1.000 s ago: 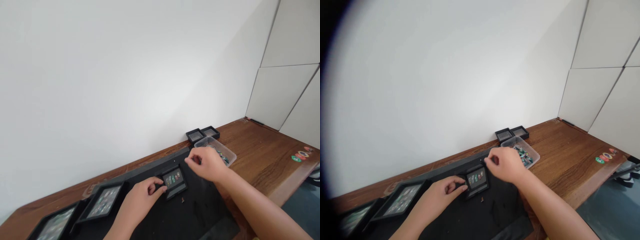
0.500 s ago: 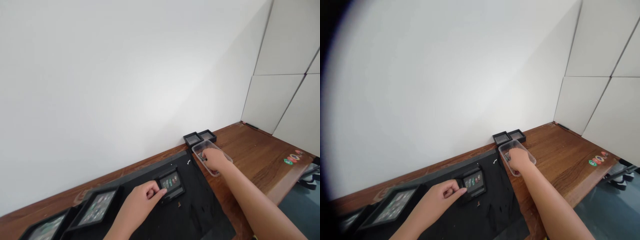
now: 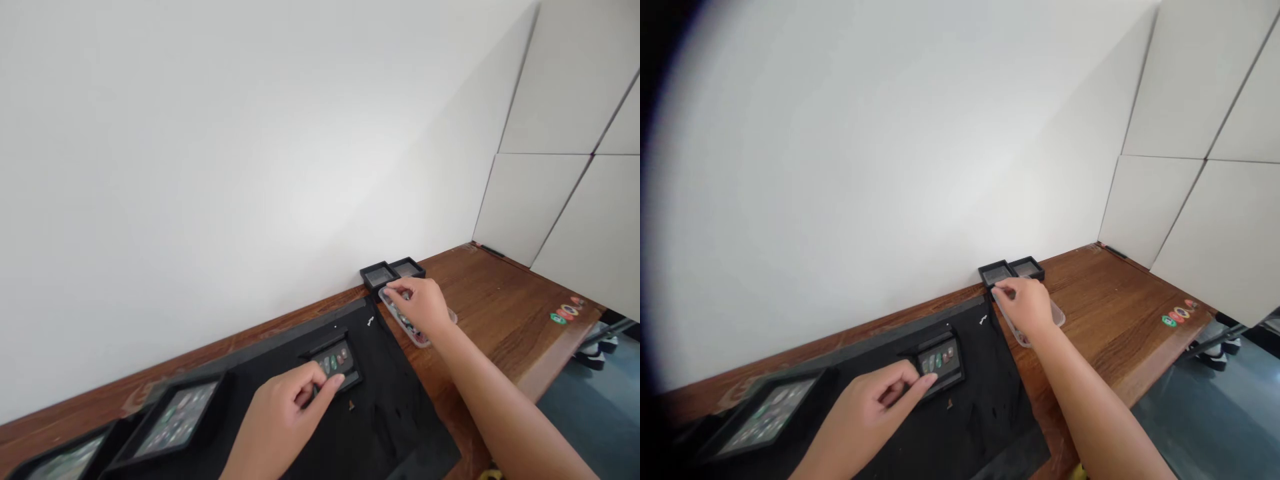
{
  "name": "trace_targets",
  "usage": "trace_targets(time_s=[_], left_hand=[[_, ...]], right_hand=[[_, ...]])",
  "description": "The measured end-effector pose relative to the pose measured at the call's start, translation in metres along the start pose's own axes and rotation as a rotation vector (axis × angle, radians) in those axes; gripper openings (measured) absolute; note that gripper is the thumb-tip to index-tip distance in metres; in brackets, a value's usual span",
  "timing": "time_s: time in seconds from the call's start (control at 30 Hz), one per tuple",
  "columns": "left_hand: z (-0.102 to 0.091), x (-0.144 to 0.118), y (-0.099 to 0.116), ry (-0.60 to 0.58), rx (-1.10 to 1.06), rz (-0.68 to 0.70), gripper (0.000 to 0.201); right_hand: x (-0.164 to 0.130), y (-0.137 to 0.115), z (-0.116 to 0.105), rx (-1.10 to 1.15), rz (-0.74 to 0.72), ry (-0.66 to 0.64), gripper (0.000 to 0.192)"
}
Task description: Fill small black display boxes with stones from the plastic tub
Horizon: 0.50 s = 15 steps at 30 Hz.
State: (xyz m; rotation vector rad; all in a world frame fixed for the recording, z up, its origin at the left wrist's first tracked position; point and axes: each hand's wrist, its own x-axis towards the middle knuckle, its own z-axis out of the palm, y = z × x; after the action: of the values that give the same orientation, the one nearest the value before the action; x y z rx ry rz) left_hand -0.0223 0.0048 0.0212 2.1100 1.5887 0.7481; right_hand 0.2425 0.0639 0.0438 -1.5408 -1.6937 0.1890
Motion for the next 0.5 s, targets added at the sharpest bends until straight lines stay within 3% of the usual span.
trace_targets(time_s=[0.13, 0.23, 0.5], left_hand=[[0.014, -0.005, 0.013, 0.159, -0.207, 0.026, 0.040], [0.023, -0.003, 0.013, 0.170, -0.451, -0.001, 0.036], [0.028, -0.002, 0.011, 0.150, -0.791, -0.046, 0.037]], right_hand=[[-0.022, -0.017, 0.024, 0.276, -0.375, 0.002, 0.023], [-0.036, -0.028, 0.038, 0.380, -0.551, -0.008, 0.036], [-0.039, -0.032, 0.044, 0.411, -0.746, 0.102, 0.035]])
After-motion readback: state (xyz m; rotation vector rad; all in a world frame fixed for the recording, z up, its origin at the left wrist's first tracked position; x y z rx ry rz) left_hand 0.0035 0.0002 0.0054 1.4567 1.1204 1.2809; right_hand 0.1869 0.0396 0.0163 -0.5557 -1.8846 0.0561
